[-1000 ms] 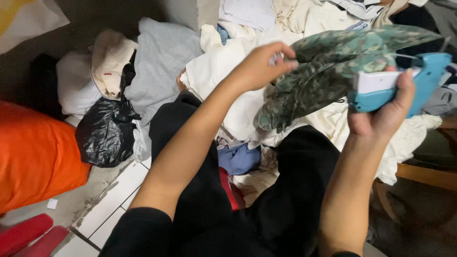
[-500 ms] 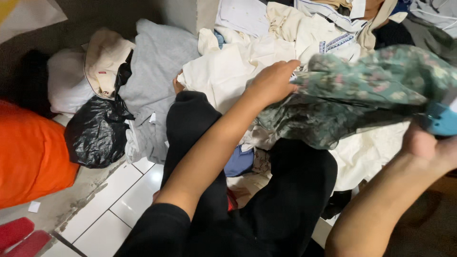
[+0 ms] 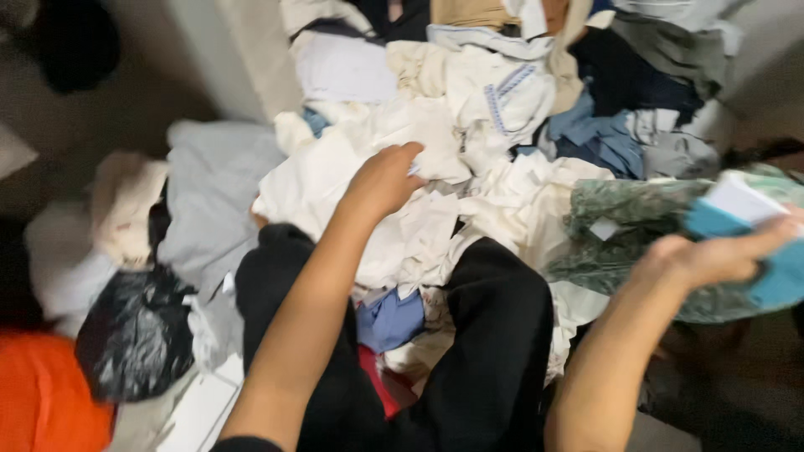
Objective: The person attaches price tags to various items of clothing using a tagging gun while sitting on the floor.
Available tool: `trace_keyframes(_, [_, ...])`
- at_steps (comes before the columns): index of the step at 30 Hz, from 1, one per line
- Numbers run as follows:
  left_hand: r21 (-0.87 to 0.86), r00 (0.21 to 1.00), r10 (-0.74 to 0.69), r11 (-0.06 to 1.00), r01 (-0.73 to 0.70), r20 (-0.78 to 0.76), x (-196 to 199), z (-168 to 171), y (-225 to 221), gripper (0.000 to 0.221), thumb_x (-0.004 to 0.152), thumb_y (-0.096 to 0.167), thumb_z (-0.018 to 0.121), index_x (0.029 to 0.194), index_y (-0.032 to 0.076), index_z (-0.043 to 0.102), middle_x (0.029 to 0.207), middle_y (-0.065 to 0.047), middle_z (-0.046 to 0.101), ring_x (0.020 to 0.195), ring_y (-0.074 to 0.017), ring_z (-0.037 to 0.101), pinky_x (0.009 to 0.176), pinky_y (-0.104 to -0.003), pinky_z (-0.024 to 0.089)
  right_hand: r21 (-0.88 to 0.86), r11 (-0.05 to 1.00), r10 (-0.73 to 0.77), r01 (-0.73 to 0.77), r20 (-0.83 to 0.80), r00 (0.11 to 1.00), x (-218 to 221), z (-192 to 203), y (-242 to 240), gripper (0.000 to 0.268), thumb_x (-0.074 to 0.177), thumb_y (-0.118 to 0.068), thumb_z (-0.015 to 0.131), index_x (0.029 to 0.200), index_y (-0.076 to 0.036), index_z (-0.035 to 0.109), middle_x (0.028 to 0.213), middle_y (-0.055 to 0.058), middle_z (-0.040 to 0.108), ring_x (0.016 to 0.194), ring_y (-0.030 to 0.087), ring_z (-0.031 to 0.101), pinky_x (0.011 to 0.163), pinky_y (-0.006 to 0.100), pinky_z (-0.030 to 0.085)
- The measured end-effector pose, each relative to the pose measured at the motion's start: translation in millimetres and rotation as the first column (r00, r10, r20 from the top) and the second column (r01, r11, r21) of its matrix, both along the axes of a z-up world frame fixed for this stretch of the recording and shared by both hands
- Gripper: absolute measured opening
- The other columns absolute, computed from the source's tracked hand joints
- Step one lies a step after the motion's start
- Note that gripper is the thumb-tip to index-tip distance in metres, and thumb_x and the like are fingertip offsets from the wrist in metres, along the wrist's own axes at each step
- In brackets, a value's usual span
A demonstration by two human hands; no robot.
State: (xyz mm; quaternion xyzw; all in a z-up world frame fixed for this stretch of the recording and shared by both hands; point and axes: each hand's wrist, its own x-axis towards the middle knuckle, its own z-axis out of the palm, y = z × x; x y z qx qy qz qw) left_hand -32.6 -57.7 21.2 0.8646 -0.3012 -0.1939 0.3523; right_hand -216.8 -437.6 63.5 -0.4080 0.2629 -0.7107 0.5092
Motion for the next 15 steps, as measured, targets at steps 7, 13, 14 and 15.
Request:
trace_keyframes(7, [0.156,0.995,-0.09,0.983,0.096,-0.048,-7,32,-6,0.058,0.095,0.015,0.067,0.149,0.001,0.051,0.128,-0.031,0.064,0.126,-0.0447,0.062,0.106,-0.054,0.049,0.648,0.64,0.382,-0.413,0.198,0.903,32,-191,-20,0.051,0.088,-0.027,0.084,0.127,0.0,0.065,0.124,0.019,0.069,0.118,0.032,0.067,0.104,0.049,0.054])
trace_keyframes(13, [0.268,0.99,-0.107,0.955,0.128,-0.09,-4,26,-17,0.059,0.095,0.017,0.066,0.15,0.005,0.051,0.127,-0.03,0.065,0.125,-0.0446,0.062,0.106,-0.054,0.05,0.861,0.23,0.198,-0.453,0.414,0.888,46,-229,59,0.074,0.094,-0.026,0.08,0.155,-0.006,0.042,0.161,0.017,0.041,0.148,0.035,0.041,0.12,0.061,0.038])
trace_keyframes(14, [0.264,0.99,-0.114,0.955,0.132,-0.082,-4,25,-21,0.058,0.095,0.017,0.066,0.149,0.004,0.052,0.127,-0.031,0.065,0.125,-0.0457,0.062,0.106,-0.055,0.049,0.884,0.365,0.264,-0.291,0.202,0.943,47,-208,77,0.078,0.089,-0.024,0.085,0.151,0.002,0.045,0.157,0.022,0.044,0.147,0.036,0.042,0.119,0.059,0.036])
trace_keyframes(15, [0.259,0.99,-0.121,0.956,0.136,-0.073,-4,25,-24,0.057,0.095,0.016,0.067,0.148,0.002,0.053,0.126,-0.032,0.066,0.125,-0.0468,0.062,0.106,-0.056,0.049,0.858,0.497,0.298,-0.13,-0.028,0.954,50,-185,95,0.083,0.083,-0.022,0.09,0.147,0.009,0.047,0.153,0.027,0.046,0.146,0.037,0.043,0.118,0.057,0.034])
